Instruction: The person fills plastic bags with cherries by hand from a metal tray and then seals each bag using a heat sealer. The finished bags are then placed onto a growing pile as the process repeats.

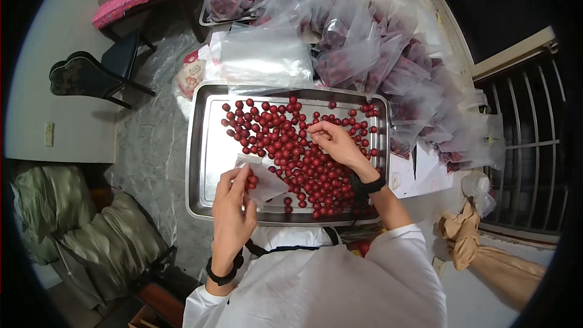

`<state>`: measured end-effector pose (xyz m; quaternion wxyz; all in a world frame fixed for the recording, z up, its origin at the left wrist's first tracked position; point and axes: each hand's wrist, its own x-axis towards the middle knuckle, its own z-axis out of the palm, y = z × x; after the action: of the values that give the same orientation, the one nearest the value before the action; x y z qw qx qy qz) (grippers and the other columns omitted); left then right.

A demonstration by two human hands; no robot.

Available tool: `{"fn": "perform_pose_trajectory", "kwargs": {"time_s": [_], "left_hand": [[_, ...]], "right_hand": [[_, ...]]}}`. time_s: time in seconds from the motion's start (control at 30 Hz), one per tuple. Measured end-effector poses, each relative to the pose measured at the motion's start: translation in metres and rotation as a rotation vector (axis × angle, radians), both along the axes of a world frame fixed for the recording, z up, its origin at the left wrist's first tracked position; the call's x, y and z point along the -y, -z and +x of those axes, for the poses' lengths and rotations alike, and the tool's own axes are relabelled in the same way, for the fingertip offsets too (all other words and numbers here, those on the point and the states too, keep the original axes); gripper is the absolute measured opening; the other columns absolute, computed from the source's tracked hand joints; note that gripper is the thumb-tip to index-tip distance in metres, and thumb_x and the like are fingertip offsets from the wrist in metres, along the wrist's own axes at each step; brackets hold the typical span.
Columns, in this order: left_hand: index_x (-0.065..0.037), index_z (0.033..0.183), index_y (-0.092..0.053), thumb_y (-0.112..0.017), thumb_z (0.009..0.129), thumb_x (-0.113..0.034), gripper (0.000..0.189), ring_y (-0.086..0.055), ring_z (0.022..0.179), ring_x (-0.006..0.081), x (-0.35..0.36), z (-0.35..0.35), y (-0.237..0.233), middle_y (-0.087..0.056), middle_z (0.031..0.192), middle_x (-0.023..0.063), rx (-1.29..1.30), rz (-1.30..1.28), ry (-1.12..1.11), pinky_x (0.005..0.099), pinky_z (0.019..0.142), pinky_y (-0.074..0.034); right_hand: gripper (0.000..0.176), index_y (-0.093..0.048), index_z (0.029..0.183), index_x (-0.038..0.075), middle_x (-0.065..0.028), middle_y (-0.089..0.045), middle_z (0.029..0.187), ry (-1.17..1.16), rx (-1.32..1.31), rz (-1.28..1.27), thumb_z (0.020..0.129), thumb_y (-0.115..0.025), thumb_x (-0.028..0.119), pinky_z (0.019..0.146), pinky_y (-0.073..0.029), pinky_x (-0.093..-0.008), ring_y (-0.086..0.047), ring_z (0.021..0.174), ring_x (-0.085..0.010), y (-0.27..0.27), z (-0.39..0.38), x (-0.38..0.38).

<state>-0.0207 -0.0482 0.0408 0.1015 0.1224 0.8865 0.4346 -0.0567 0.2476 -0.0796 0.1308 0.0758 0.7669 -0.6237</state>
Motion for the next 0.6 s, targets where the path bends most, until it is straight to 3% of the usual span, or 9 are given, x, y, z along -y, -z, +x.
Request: {"fn": "perform_pose_trajectory", "kwargs": {"time_s": [0.13, 0.17, 0.2, 0.3, 0.5, 0.6], "left_hand": [[-0.008, 0.138, -0.056, -0.049, 0.073, 0.014, 0.068, -0.06, 0.089, 0.0187, 0.013, -0.001, -0.005, -0.056, 0.123, 0.012, 0.028, 0.03, -0.041, 0.0278, 0.068, -0.051], [-0.008, 0.137, -0.057, -0.05, 0.073, 0.012, 0.068, -0.059, 0.091, 0.017, 0.015, -0.002, -0.007, -0.056, 0.124, 0.0103, 0.062, 0.067, -0.058, 0.0264, 0.07, -0.049], [-0.008, 0.137, -0.057, -0.05, 0.073, 0.012, 0.068, -0.059, 0.091, 0.017, 0.018, -0.002, -0.008, -0.056, 0.124, 0.0103, 0.064, 0.063, -0.06, 0.0264, 0.07, -0.049], [-0.008, 0.137, -0.057, -0.052, 0.074, 0.011, 0.067, -0.058, 0.093, 0.0163, 0.024, -0.004, -0.008, -0.055, 0.126, 0.009, 0.088, 0.055, -0.064, 0.0255, 0.073, -0.048], [-0.009, 0.138, -0.058, -0.051, 0.076, 0.009, 0.065, -0.056, 0.095, 0.0152, 0.027, -0.003, -0.005, -0.054, 0.128, 0.0078, 0.141, 0.112, -0.094, 0.0247, 0.075, -0.048], [-0.007, 0.139, -0.056, -0.051, 0.074, 0.01, 0.067, -0.06, 0.09, 0.0189, 0.03, -0.003, 0.002, -0.056, 0.125, 0.0127, 0.073, 0.134, -0.088, 0.0274, 0.069, -0.052]], "right_hand": [[0.022, -0.064, 0.11, 0.001, -0.0105, -0.069, 0.101, -0.078, -0.197, 0.202, 0.089, -0.061, 0.006, 0.079, -0.053, -0.0329, -0.068, 0.087, -0.0189, 0.03, -0.014, 0.016], [0.021, -0.064, 0.106, 0.002, -0.0133, -0.069, 0.099, -0.116, -0.17, 0.253, 0.086, -0.065, 0.006, 0.079, -0.054, -0.0372, -0.069, 0.088, -0.025, 0.035, -0.016, 0.019], [0.021, -0.064, 0.106, 0.002, -0.0133, -0.069, 0.099, -0.117, -0.168, 0.248, 0.086, -0.065, 0.006, 0.079, -0.054, -0.0372, -0.069, 0.088, -0.025, 0.034, -0.018, 0.025], [0.025, -0.062, 0.097, 0.004, -0.0137, -0.068, 0.09, -0.13, -0.2, 0.504, 0.082, -0.076, 0.018, 0.073, -0.052, -0.0444, -0.067, 0.086, -0.0332, 0.037, -0.015, 0.043], [0.032, -0.06, 0.094, 0.004, -0.0143, -0.067, 0.082, -0.075, -0.173, 0.641, 0.079, -0.079, 0.025, 0.068, -0.05, -0.0479, -0.066, 0.08, -0.0373, 0.052, -0.015, 0.061], [0.032, -0.059, 0.095, 0.003, -0.0142, -0.068, 0.081, -0.053, -0.141, 0.613, 0.08, -0.077, 0.025, 0.068, -0.051, -0.0471, -0.067, 0.078, -0.0367, 0.056, -0.016, 0.06]]}}
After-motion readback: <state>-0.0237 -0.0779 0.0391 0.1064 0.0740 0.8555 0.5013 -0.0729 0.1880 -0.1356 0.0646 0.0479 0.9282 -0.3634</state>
